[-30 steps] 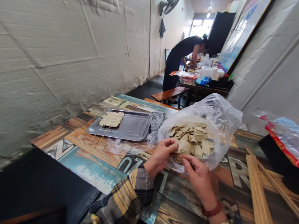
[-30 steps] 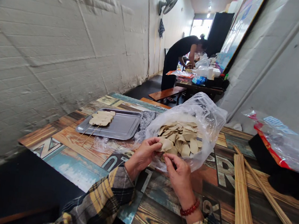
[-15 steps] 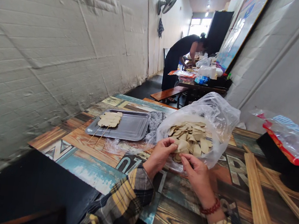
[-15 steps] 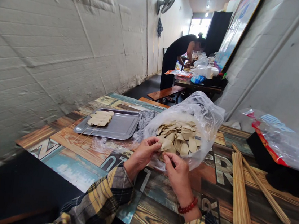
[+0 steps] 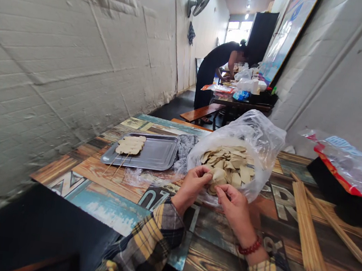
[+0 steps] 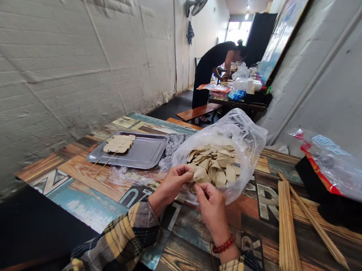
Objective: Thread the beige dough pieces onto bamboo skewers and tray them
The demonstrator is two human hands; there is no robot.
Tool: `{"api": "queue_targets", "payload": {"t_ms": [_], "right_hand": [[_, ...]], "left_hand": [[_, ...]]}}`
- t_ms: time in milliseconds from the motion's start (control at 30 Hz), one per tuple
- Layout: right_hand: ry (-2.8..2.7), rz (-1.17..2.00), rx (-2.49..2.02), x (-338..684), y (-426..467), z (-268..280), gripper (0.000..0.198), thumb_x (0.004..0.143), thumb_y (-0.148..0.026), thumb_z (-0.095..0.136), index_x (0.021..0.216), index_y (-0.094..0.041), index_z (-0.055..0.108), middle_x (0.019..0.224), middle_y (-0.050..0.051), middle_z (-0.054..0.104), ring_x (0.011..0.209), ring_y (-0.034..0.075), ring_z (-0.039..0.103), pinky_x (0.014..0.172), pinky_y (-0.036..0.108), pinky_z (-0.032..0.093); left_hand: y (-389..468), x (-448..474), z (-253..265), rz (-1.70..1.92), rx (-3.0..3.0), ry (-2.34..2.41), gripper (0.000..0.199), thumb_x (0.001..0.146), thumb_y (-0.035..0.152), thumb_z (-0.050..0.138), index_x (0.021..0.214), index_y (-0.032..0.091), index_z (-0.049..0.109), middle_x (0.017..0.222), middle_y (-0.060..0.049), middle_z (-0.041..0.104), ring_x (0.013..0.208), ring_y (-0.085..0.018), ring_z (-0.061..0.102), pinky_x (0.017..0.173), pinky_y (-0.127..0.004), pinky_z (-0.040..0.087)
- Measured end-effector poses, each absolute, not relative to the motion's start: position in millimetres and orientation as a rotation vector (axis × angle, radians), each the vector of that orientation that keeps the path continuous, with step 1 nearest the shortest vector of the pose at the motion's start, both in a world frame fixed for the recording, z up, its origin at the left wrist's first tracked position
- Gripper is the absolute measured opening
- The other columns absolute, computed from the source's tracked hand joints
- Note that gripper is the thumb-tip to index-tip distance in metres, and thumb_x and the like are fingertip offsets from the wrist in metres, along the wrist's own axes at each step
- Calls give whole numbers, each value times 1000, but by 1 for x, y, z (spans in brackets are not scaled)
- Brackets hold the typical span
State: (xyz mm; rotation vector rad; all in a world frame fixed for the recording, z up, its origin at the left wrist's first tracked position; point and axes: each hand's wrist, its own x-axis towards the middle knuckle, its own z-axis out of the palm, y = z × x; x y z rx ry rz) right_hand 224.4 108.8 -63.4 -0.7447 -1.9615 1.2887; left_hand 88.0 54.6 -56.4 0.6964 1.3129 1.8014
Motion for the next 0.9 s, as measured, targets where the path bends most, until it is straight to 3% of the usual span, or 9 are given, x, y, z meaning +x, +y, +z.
{"api": "queue_targets", "payload": {"t_ms": [233, 433, 633, 900], "right_hand": [[-1889, 1431, -747, 222, 112, -71, 38, 83, -53, 56, 72, -17, 63, 55, -3, 53, 52, 13, 48, 48, 23, 40], [-1772, 1531, -727, 221, 111, -70, 38, 81, -54, 59, 72, -17, 63, 55, -4, 52, 50, 11, 45, 46, 22, 37], [-1861, 1499, -727, 221, 108, -65, 38, 82, -53, 58, 73, -17, 65, 56, -3, 55, 52, 12, 47, 50, 23, 38], [-1986, 1345, -713, 224, 104, -62, 38, 83, -50, 56, 78, -16, 71, 59, 0, 61, 55, 14, 55, 52, 24, 42]], "left_hand": [[54, 88, -57, 1787, 710, 1272, 22, 64, 30, 76, 70, 14, 61, 64, 4, 52, 56, -6, 43, 56, -20, 33], [53, 89, -48, 1783, 583, 1180, 41, 62, 44, 78, 87, 14, 69, 82, -3, 62, 70, -11, 52, 59, -22, 38], [51, 90, -48, 1733, 588, 1107, 35, 60, 40, 82, 74, 11, 68, 67, -1, 58, 60, -8, 49, 60, -22, 39], [53, 82, -45, 1891, 445, 1163, 38, 53, 41, 85, 70, 12, 69, 66, -1, 61, 57, -7, 48, 54, -20, 39]]}}
